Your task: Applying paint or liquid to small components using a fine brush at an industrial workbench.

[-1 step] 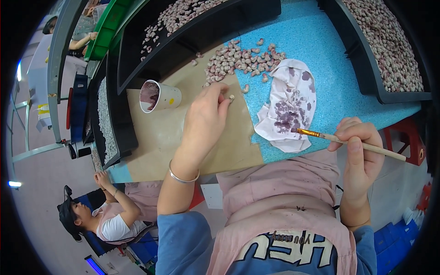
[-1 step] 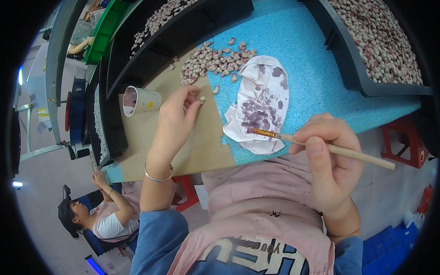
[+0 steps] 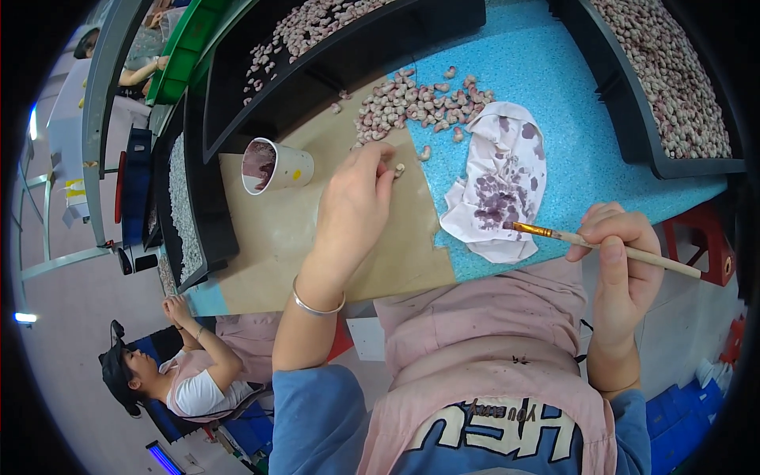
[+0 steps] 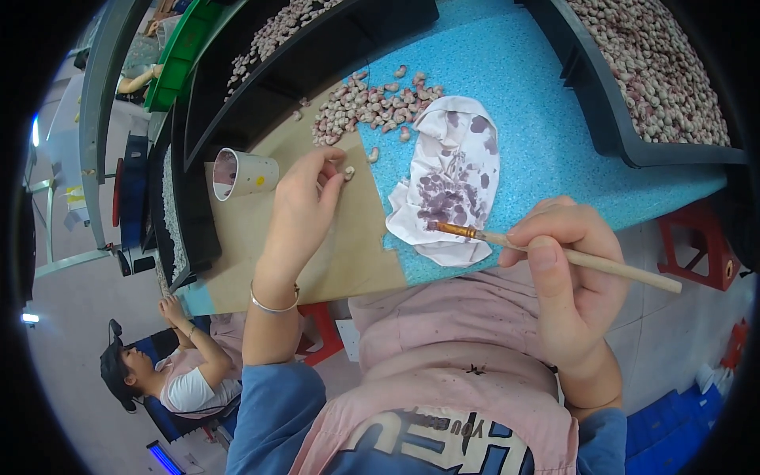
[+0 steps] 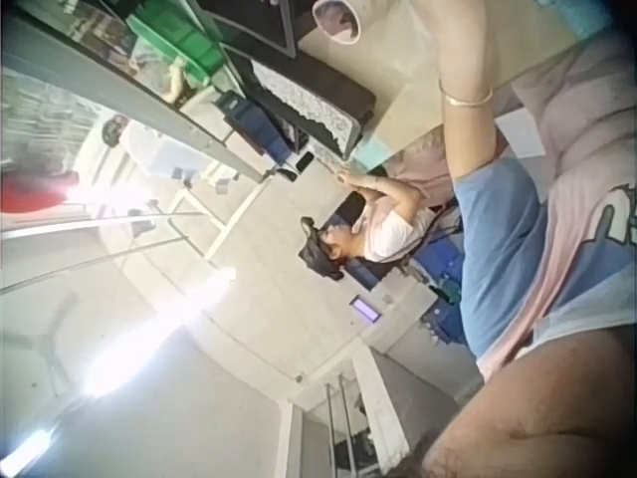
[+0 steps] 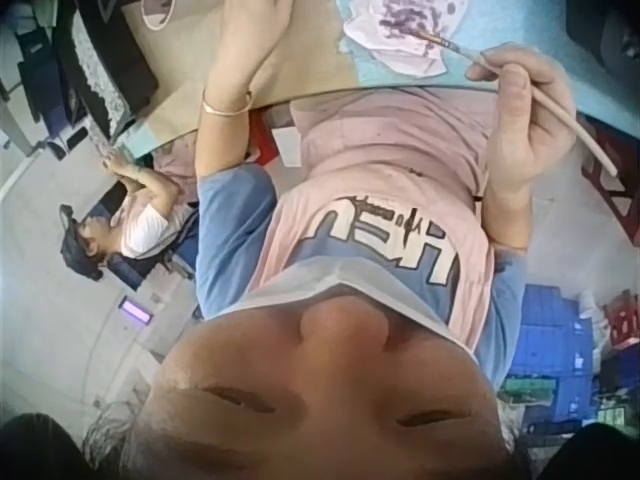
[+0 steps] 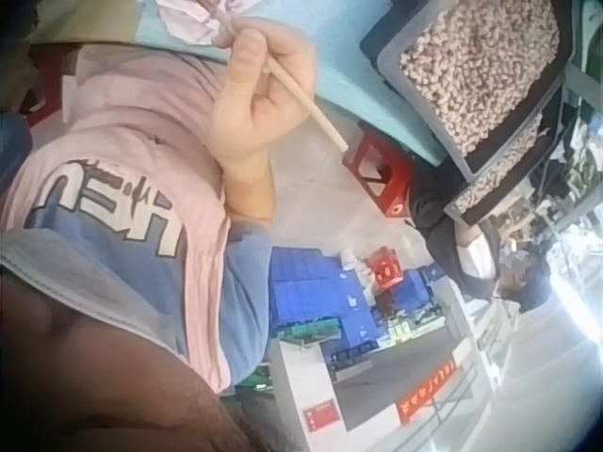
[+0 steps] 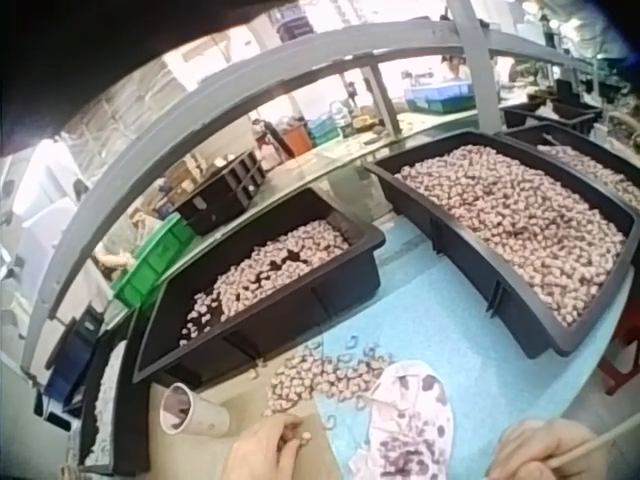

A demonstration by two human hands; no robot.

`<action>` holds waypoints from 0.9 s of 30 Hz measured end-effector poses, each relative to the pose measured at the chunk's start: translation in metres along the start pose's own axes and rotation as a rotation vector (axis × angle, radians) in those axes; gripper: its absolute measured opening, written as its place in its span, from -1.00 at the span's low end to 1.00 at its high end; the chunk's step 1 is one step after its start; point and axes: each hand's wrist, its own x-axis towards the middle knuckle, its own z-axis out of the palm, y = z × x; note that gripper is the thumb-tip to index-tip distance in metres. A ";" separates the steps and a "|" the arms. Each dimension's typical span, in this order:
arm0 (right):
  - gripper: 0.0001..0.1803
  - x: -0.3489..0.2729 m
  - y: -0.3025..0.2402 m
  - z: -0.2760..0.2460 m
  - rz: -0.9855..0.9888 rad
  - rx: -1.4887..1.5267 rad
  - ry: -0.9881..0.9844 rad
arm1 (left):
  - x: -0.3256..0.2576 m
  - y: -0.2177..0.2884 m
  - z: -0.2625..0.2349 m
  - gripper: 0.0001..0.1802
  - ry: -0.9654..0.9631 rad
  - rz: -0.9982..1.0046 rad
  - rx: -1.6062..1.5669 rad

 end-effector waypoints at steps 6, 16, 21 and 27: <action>-0.83 -0.001 -0.001 0.001 0.000 -0.017 -0.011 | -0.005 -0.002 0.003 -0.81 0.091 0.070 -0.015; -0.83 -0.007 0.000 0.002 0.028 -0.013 -0.004 | -0.013 0.001 0.016 -0.83 0.089 0.041 0.036; -0.82 -0.007 -0.001 0.001 0.025 -0.005 0.008 | -0.026 0.020 0.009 -0.83 -0.030 -0.242 -0.813; -0.81 -0.004 -0.003 0.004 -0.008 -0.001 0.002 | -0.044 0.037 0.015 -0.70 -0.300 -0.280 -1.523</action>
